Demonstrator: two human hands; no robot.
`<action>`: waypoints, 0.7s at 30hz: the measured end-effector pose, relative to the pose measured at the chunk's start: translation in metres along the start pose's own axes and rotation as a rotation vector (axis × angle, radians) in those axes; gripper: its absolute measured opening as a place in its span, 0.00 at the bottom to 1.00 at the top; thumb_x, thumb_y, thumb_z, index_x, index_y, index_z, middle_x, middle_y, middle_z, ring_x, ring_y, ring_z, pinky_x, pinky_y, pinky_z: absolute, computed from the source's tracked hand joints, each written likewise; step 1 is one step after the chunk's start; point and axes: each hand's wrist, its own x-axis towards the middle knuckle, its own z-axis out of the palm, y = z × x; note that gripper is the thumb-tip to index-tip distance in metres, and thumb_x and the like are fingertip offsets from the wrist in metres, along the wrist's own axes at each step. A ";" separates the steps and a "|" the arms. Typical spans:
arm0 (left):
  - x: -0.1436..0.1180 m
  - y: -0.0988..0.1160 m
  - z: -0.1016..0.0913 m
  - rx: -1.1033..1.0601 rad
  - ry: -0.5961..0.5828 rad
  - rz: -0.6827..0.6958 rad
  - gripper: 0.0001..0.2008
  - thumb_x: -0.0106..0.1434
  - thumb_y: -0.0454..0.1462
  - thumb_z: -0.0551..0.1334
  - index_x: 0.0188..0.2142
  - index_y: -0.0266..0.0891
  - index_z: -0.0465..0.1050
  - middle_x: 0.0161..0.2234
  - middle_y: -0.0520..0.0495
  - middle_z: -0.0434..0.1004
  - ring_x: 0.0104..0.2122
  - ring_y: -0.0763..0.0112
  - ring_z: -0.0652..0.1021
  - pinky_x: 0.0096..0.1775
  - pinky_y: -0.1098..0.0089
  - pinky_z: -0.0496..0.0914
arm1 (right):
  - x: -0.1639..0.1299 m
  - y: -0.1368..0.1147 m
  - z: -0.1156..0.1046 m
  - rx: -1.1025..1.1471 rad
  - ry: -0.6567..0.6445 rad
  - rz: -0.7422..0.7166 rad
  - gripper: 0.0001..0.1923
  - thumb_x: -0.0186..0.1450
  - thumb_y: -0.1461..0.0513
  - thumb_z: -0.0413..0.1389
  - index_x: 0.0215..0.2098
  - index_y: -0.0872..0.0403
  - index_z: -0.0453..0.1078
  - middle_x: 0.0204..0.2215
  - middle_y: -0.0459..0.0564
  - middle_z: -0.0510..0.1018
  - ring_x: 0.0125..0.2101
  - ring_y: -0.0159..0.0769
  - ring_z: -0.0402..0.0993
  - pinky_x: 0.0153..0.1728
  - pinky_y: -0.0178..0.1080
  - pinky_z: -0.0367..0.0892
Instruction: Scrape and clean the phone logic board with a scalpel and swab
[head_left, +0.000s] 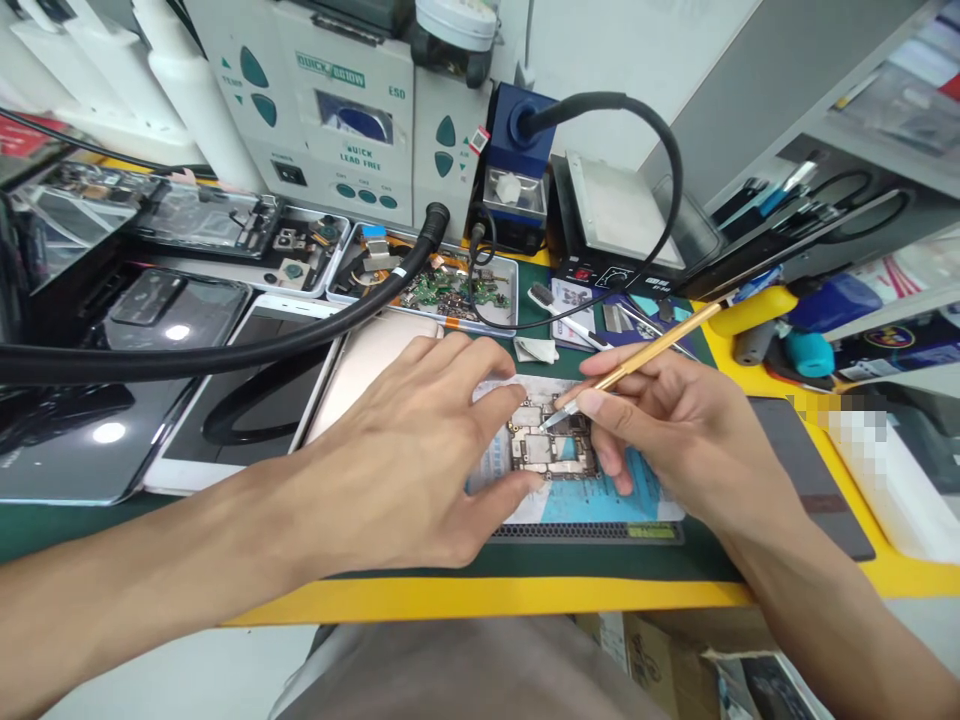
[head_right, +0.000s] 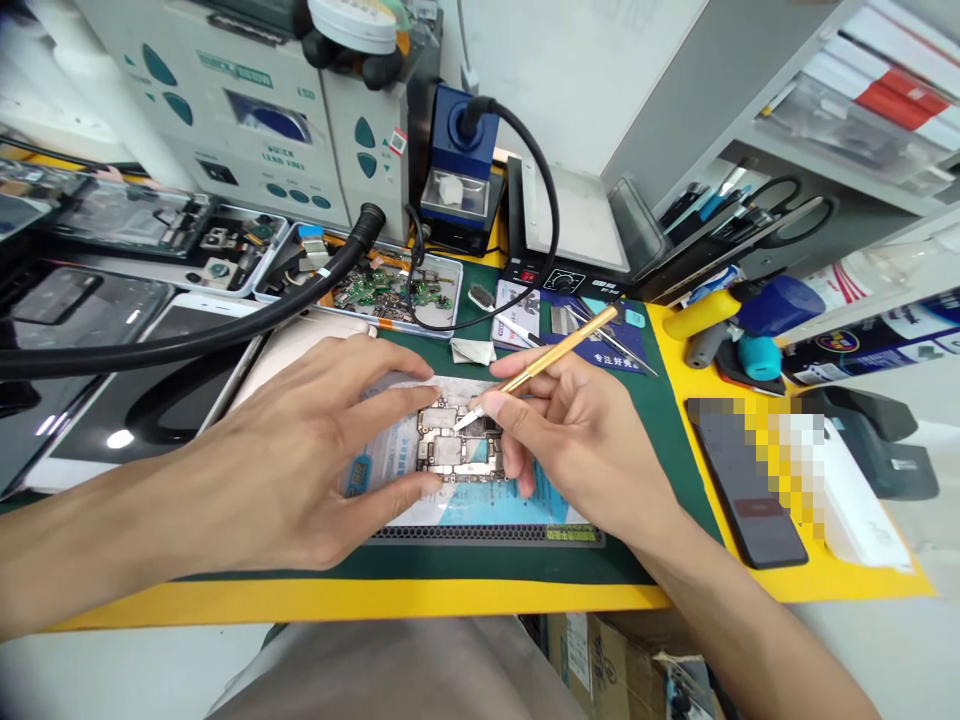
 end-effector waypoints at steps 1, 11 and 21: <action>0.000 0.000 0.000 0.005 -0.001 0.002 0.20 0.70 0.47 0.62 0.52 0.33 0.78 0.52 0.35 0.74 0.49 0.47 0.76 0.51 0.45 0.74 | 0.000 -0.001 0.001 -0.002 0.011 0.001 0.13 0.69 0.62 0.66 0.47 0.56 0.69 0.15 0.38 0.75 0.12 0.28 0.69 0.13 0.28 0.67; 0.001 0.002 -0.001 0.003 -0.001 -0.010 0.20 0.70 0.46 0.62 0.51 0.32 0.79 0.51 0.35 0.74 0.48 0.47 0.76 0.50 0.45 0.74 | -0.001 0.000 0.004 -0.009 0.059 0.004 0.18 0.67 0.62 0.67 0.52 0.57 0.70 0.26 0.45 0.82 0.12 0.28 0.69 0.10 0.30 0.66; 0.000 0.002 -0.001 0.029 -0.007 -0.007 0.20 0.70 0.47 0.63 0.52 0.33 0.79 0.49 0.35 0.74 0.48 0.47 0.77 0.50 0.45 0.74 | 0.001 0.002 0.005 -0.047 0.060 0.013 0.18 0.68 0.60 0.66 0.54 0.57 0.73 0.27 0.44 0.82 0.11 0.26 0.68 0.08 0.29 0.62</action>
